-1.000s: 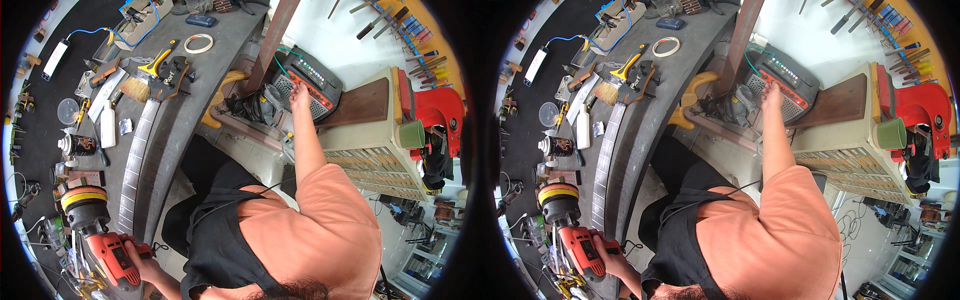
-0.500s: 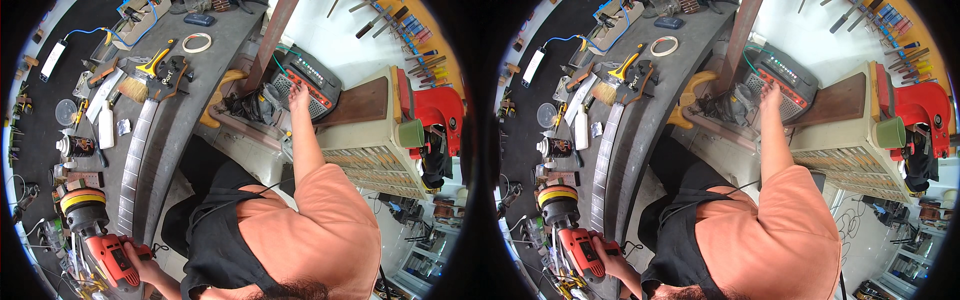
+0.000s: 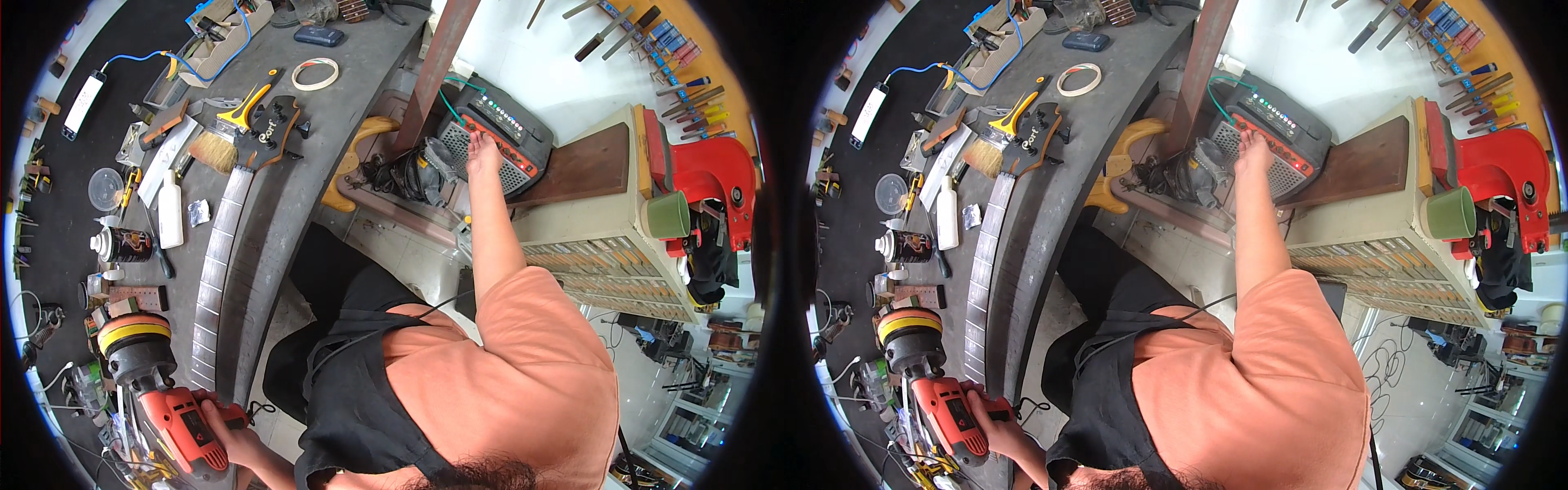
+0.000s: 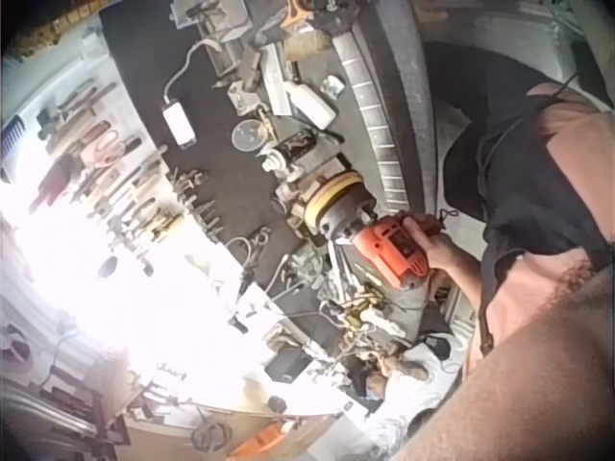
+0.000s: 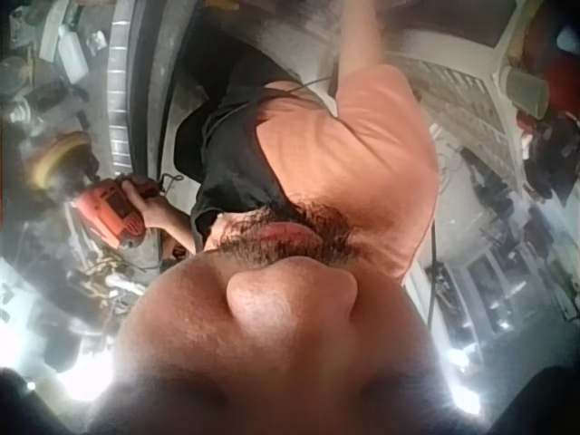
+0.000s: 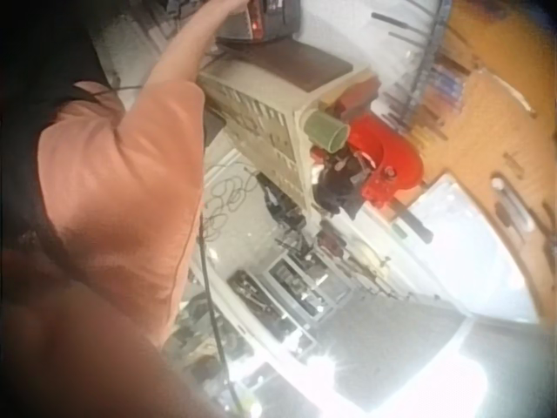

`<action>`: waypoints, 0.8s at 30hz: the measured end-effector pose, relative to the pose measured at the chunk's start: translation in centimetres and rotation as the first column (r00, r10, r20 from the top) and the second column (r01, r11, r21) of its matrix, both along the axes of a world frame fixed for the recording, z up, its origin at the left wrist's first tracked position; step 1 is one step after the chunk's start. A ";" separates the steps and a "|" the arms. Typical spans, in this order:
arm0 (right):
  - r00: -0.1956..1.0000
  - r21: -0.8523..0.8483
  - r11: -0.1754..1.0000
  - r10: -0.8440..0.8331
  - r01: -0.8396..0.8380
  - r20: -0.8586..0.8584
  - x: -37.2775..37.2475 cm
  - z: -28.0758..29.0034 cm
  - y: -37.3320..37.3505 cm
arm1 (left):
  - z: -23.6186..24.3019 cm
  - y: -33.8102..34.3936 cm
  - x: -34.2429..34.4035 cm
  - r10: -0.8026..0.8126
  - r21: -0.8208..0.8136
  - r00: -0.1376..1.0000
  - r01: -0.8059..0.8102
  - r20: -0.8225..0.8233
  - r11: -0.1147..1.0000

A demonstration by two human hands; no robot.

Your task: The person wipes a guitar neck with a white cloth, then uses an orbital sander to smooth the fretboard surface. The person holds the neck with one hand while operating the sander with the other, moving the tool along the length of the wood.

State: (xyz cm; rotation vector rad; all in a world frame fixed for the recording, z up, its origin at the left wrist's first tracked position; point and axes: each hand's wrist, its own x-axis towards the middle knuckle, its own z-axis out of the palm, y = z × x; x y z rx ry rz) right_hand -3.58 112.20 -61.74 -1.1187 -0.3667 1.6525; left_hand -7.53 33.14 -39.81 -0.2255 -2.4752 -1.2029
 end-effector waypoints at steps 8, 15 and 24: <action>1.000 0.014 1.000 0.007 -0.007 0.010 -0.3 0.4 -0.6 | 2.5 2.9 0.2 0.046 0.247 0.991 -0.075 0.123 0.966; 0.999 -0.005 0.999 0.039 -0.039 -0.001 0.5 0.5 -1.0 | 0.3 0.4 -0.1 0.016 0.062 1.000 -0.017 0.014 0.998; 0.999 -0.003 1.000 -0.008 0.009 0.032 2.5 -2.0 -3.3 | 0.9 0.7 -0.3 0.005 0.241 0.996 -0.025 0.085 0.970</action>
